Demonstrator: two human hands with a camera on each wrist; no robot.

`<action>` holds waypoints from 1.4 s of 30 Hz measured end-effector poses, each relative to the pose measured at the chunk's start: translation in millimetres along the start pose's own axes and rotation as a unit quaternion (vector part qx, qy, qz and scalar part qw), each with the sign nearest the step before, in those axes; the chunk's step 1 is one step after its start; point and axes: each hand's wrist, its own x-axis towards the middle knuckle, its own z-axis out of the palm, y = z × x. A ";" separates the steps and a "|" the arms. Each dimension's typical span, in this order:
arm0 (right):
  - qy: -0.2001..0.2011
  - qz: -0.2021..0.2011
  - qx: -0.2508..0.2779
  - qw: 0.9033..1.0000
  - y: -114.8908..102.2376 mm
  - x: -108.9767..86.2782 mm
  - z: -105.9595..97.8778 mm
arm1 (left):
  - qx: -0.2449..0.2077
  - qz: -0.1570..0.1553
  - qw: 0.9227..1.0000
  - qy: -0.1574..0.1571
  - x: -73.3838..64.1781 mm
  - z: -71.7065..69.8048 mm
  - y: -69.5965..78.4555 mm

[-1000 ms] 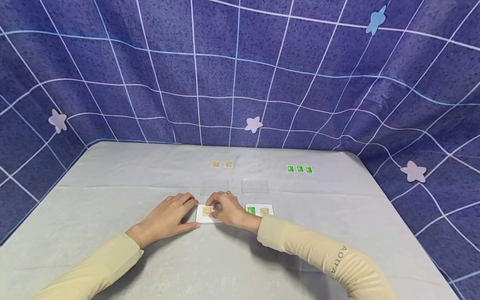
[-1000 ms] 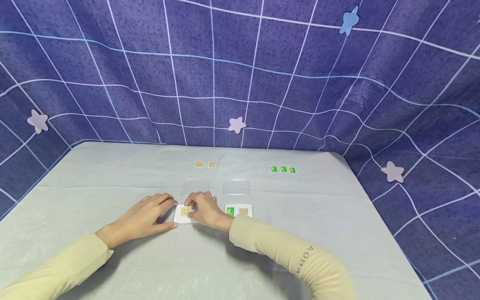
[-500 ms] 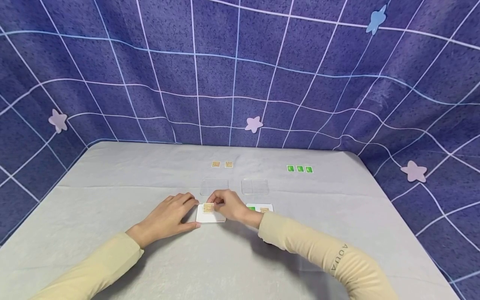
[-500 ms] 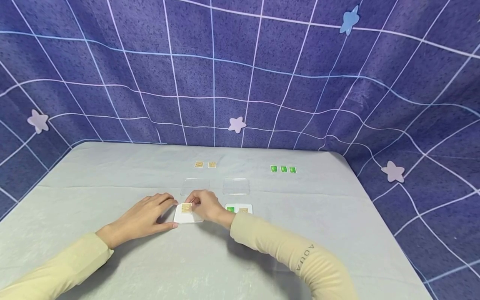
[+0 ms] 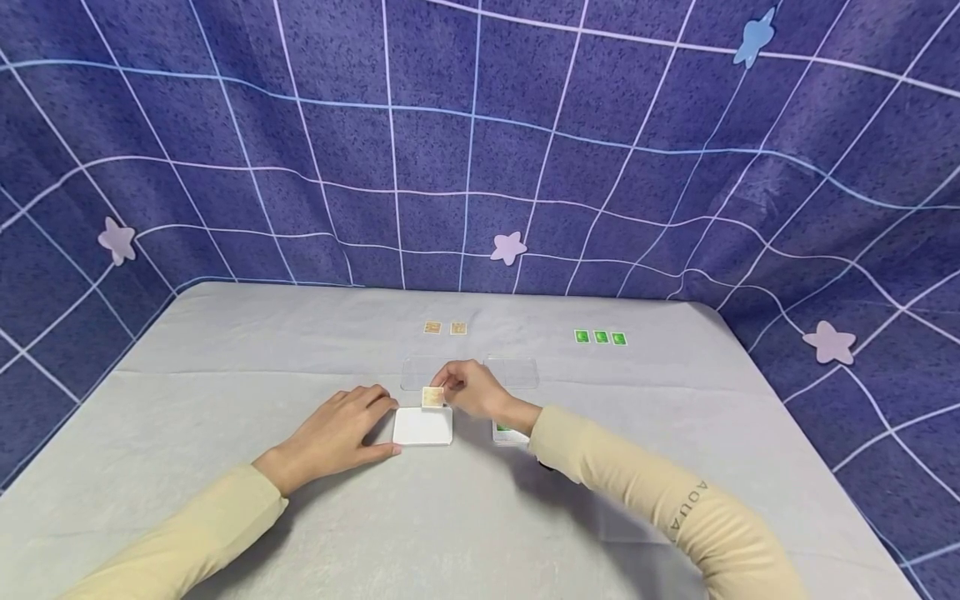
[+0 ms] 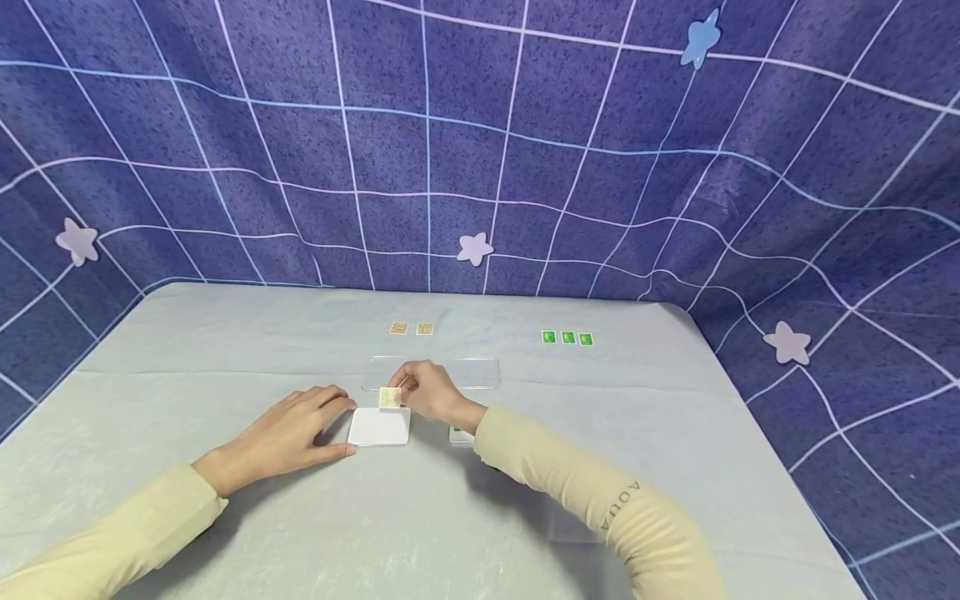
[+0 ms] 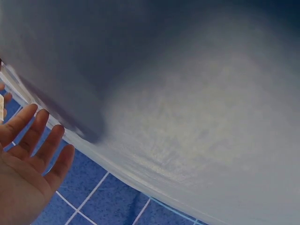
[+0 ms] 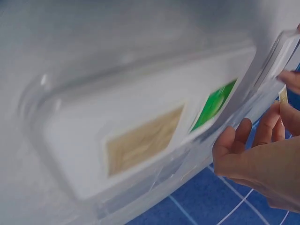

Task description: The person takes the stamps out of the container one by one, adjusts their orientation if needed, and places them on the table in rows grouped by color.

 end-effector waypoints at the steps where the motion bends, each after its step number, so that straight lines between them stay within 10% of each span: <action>1: 0.001 0.000 -0.002 1.000 1.0 1.2 -2.1 | 0.000 0.000 1.000 0.000 0.0 -0.2 0.1; 42: 0.093 0.090 -0.011 0.991 60.0 60.2 -70.4 | -0.004 -0.002 1.000 0.000 -1.3 -0.6 0.8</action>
